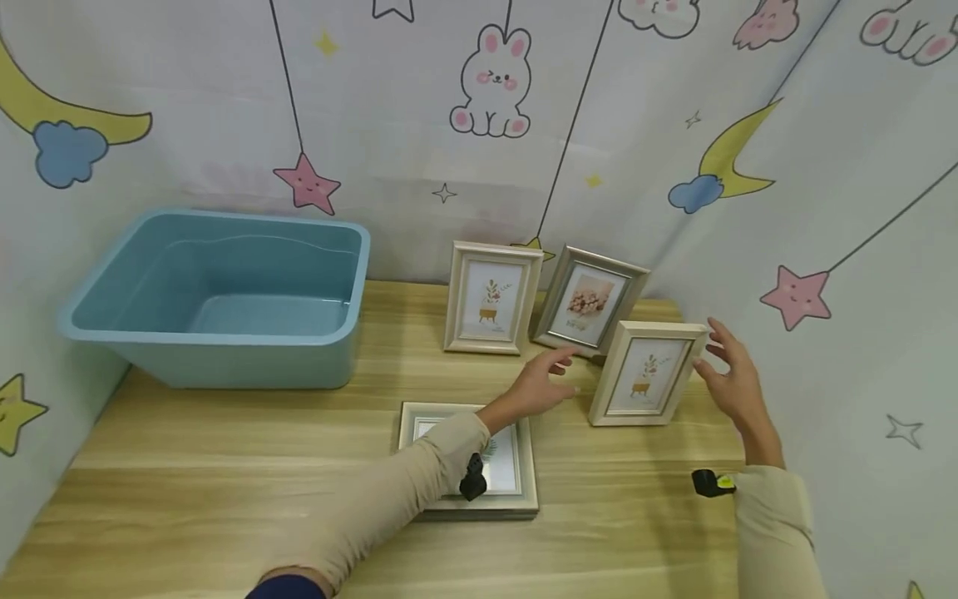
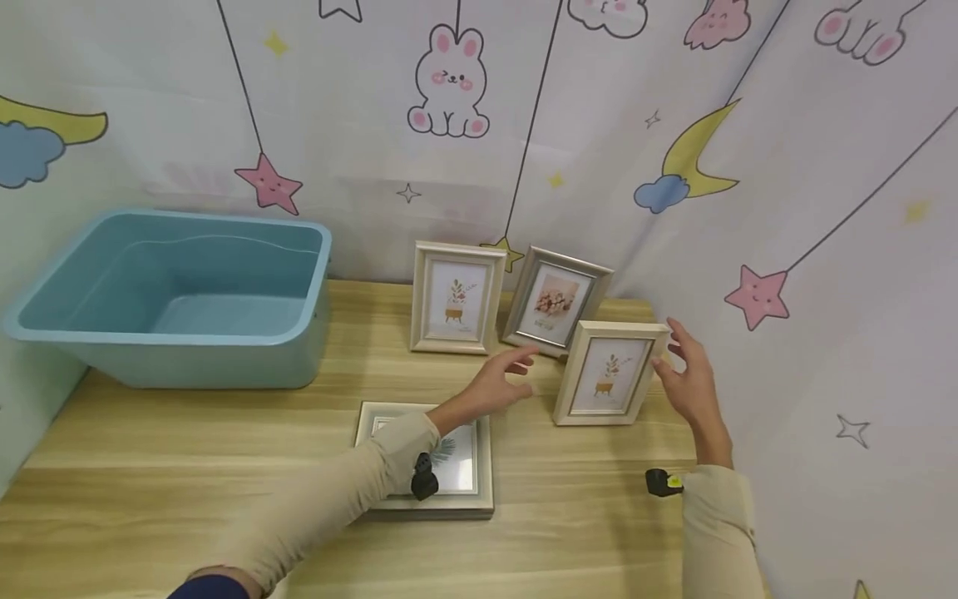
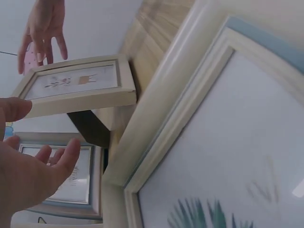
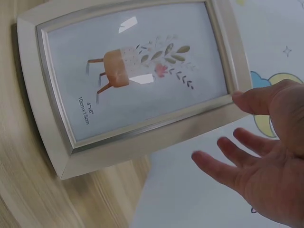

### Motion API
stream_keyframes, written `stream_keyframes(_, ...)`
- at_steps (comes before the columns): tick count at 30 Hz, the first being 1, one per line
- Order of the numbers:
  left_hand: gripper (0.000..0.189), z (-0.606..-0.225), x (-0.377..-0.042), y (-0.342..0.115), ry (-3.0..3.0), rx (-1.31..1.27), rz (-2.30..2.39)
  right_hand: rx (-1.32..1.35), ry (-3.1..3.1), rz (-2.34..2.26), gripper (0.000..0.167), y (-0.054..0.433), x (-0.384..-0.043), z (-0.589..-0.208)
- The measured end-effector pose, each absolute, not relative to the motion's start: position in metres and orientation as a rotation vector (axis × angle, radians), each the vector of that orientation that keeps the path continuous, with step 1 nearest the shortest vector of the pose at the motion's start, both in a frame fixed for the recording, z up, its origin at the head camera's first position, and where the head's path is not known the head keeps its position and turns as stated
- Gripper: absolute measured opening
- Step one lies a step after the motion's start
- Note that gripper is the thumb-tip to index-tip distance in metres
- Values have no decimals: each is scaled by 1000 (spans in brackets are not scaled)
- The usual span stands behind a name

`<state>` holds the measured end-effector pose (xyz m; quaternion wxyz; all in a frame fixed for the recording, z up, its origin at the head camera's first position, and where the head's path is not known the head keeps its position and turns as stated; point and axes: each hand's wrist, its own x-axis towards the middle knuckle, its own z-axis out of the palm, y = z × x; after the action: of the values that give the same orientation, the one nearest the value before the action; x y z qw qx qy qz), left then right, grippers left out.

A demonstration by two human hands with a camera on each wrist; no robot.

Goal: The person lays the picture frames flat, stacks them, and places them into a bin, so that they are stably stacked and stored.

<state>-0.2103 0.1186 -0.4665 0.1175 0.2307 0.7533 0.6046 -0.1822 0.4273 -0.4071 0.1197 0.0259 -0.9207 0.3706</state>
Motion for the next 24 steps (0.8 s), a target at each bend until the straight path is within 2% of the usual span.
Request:
stream_keyframes(5,78,-481,-207,145,2151,616,1676,206,-2659,1263,66,430,-186,-414)
stream_keyframes(11,92,-488,-198,166,2025,606,1712,249,-2669,1271,64,433,-189,-417)
stream_keyframes(24,98,-484,-188,175,2088,627,1721,156,-2656,1033,57,428,-189,-421)
